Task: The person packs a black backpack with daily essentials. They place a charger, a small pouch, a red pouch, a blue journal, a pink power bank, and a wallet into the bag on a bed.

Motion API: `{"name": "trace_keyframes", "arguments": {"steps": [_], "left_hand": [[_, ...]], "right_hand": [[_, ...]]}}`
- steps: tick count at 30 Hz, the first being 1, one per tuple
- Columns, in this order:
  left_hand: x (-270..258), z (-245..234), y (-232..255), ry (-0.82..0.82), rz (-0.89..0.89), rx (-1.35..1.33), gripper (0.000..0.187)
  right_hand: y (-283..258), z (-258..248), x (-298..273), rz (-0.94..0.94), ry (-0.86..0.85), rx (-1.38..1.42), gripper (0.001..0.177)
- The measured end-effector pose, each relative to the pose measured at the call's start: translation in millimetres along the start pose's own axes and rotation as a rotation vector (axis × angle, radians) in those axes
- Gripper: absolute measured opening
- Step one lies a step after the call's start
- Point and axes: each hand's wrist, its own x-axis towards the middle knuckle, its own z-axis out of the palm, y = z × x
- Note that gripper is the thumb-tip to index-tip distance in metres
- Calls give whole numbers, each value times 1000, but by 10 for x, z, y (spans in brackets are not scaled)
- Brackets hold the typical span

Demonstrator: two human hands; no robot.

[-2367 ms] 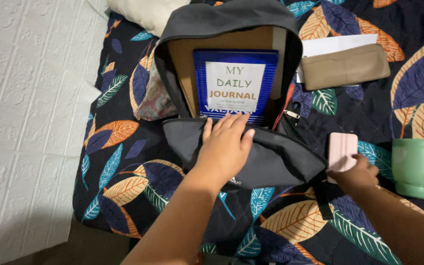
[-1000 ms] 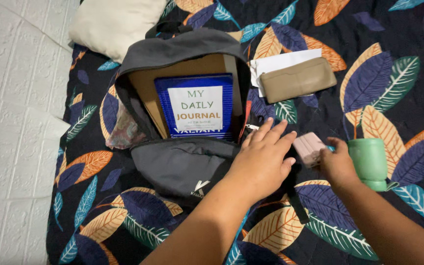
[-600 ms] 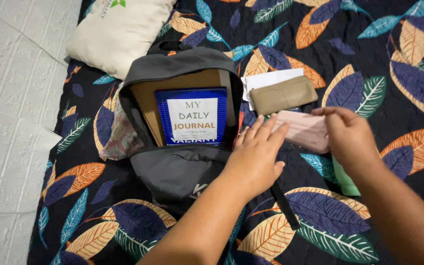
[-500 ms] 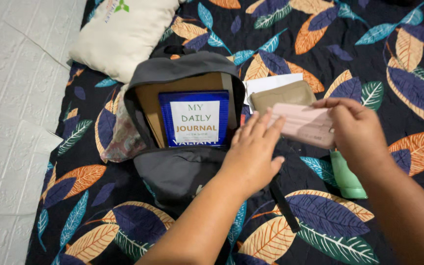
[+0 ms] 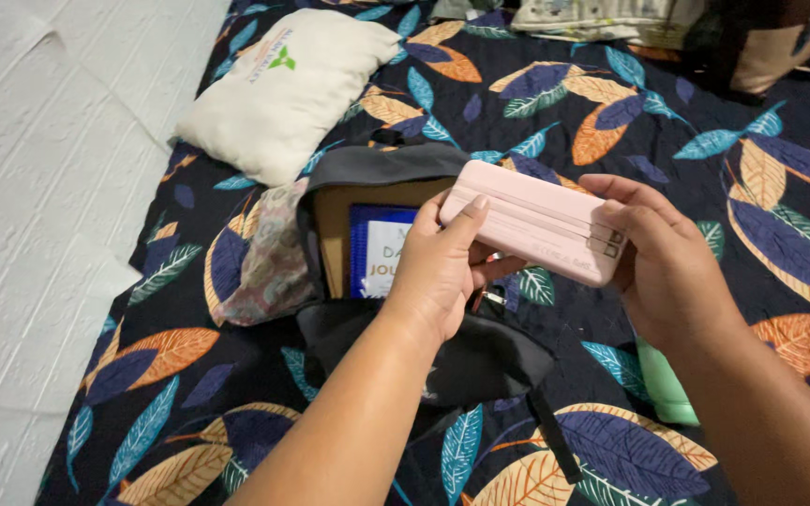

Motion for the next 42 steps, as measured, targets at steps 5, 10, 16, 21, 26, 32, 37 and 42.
{"name": "trace_keyframes", "arguments": {"steps": [5, 10, 16, 21, 26, 32, 37, 42], "left_hand": [[-156, -267, 62, 143, 17, 43, 42], [-225, -592, 7, 184, 27, 28, 41], [-296, -968, 8, 225, -72, -55, 35], [-277, -1224, 14, 277, -103, 93, 35], [-354, -1608, 26, 299, 228, 1128, 50], [-606, -1958, 79, -9, 119, 1753, 80], [-830, -1989, 85, -150, -157, 1845, 105], [-909, -2007, 66, -148, -131, 1804, 94]], "right_hand": [[120, 265, -91, 101, -194, 153, 50], [322, 596, -168, -78, -260, -157, 84], [386, 792, -224, -602, -418, -880, 72], [405, 941, -195, -706, -390, -930, 48], [499, 1076, -147, -664, -285, -888, 27], [637, 1132, -18, -522, -248, -872, 22], [808, 1170, 93, -491, -243, -877, 20], [948, 1198, 186, -359, -235, -855, 19]]}}
